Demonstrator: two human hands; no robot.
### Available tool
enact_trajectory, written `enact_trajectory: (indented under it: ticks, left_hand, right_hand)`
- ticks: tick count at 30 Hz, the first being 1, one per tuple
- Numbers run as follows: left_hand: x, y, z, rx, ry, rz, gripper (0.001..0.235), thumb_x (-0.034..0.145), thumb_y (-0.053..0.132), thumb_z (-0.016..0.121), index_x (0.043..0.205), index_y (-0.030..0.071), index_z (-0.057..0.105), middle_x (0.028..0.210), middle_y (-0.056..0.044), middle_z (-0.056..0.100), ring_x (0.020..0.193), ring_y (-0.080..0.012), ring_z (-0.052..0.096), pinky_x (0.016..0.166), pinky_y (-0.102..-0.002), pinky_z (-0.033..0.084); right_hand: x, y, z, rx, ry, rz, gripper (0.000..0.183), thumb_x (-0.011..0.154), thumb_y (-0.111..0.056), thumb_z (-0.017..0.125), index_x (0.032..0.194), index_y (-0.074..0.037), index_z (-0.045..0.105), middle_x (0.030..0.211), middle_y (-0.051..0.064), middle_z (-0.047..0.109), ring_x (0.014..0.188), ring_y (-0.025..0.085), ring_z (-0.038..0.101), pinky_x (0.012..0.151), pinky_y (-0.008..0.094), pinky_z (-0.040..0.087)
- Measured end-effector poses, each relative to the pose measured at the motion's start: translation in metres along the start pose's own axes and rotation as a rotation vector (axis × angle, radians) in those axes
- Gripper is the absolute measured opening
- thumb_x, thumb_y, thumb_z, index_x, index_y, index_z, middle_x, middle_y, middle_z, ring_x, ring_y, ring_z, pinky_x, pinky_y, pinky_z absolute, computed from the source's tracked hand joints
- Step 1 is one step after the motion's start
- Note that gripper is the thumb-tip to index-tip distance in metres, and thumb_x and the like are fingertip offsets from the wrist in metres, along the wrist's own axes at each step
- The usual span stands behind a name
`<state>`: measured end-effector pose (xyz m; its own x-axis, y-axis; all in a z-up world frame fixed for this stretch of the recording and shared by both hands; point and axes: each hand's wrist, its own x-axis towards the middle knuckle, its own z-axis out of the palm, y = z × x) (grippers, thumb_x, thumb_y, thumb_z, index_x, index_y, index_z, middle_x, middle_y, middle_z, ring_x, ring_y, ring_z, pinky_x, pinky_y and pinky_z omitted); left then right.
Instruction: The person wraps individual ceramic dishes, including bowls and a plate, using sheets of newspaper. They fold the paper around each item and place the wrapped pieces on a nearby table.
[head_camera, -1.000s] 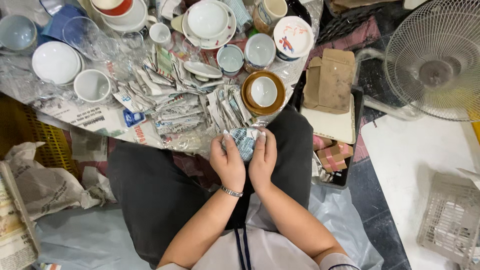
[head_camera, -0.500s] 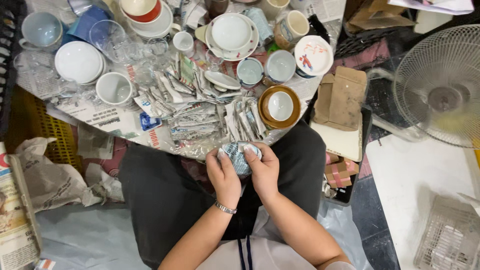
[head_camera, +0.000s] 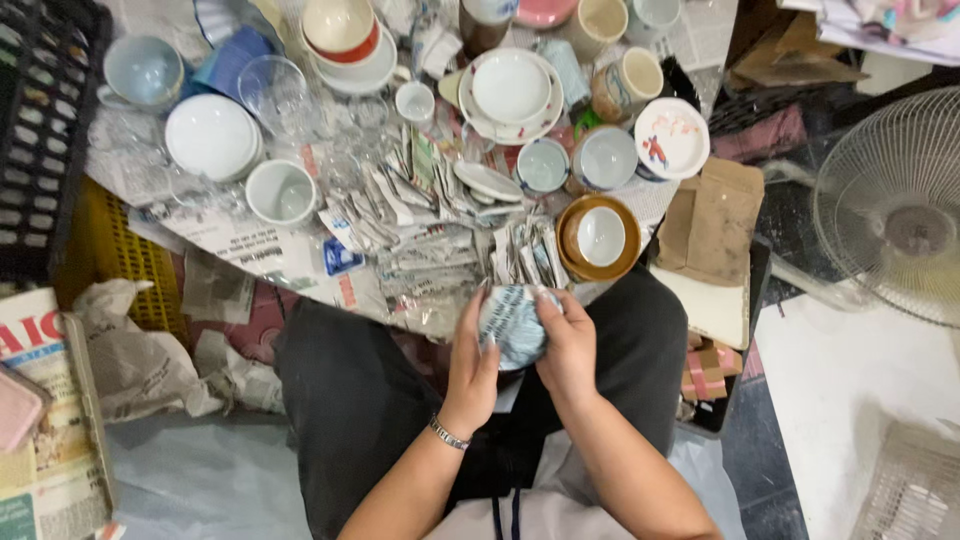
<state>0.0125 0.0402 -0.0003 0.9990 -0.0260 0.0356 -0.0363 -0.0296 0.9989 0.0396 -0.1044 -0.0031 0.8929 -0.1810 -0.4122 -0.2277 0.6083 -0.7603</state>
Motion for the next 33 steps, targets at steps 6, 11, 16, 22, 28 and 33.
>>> enact_trajectory:
  ticks: [6,11,16,22,28,33]
  left_hand:
    - [-0.003,-0.019,0.006,-0.254,-0.047,-0.02,0.067,0.111,0.039,0.041,0.158,-0.004,0.022,0.161,-0.019,0.035,0.149,-0.0264,0.035,0.124,-0.039,0.025]
    - [-0.014,-0.037,0.005,-0.258,0.042,-0.067,0.054,0.109,0.029,0.049,0.149,-0.005,0.038,0.143,-0.016,0.056,0.131,-0.0222,0.054,0.114,-0.036,0.04]
    - [-0.011,-0.039,-0.007,-0.316,0.036,-0.132,0.048,0.108,0.028,0.051,0.143,-0.005,0.046,0.133,-0.014,0.063,0.121,-0.0194,0.06,0.107,-0.034,0.047]
    - [-0.007,-0.032,-0.011,-0.533,-0.04,-0.155,0.052,0.107,0.026,0.055,0.146,-0.005,0.043,0.136,-0.012,0.06,0.123,-0.0172,0.058,0.108,-0.034,0.046]
    - [0.005,-0.017,-0.019,-0.42,-0.133,-0.159,0.056,0.107,0.028,0.055,0.15,-0.005,0.04,0.142,-0.014,0.057,0.131,-0.0199,0.054,0.113,-0.036,0.042]
    - [0.045,-0.005,-0.034,-0.405,-0.151,-0.078,0.072,0.107,0.042,0.045,0.16,0.0,0.022,0.163,-0.017,0.035,0.153,-0.0246,0.032,0.125,-0.039,0.027]
  right_hand:
    - [0.015,-0.004,-0.006,0.023,-0.037,0.052,0.018,0.1,-0.012,0.064,0.112,0.002,0.066,0.098,0.007,0.072,0.086,0.016,0.069,0.08,0.032,0.056]
    - [0.015,0.011,-0.01,-0.092,-0.162,0.044,0.022,0.109,-0.017,0.062,0.114,0.004,0.065,0.099,0.006,0.069,0.089,0.011,0.062,0.08,0.029,0.05]
    - [0.013,0.009,-0.008,-0.067,-0.203,0.137,0.026,0.105,-0.021,0.059,0.115,0.002,0.065,0.101,0.005,0.071,0.092,0.012,0.065,0.084,0.03,0.052]
    - [0.013,0.009,0.001,0.021,-0.177,0.153,0.028,0.105,-0.022,0.058,0.117,0.002,0.065,0.104,0.007,0.072,0.092,0.015,0.068,0.085,0.033,0.054]
    - [0.012,-0.004,0.019,0.082,-0.168,0.105,0.03,0.105,-0.024,0.058,0.119,0.002,0.064,0.107,0.01,0.073,0.096,0.02,0.07,0.088,0.037,0.056]
    - [0.038,-0.048,0.052,0.022,-0.188,-0.002,0.03,0.104,-0.025,0.058,0.121,0.0,0.063,0.11,0.012,0.072,0.098,0.024,0.07,0.089,0.041,0.057]
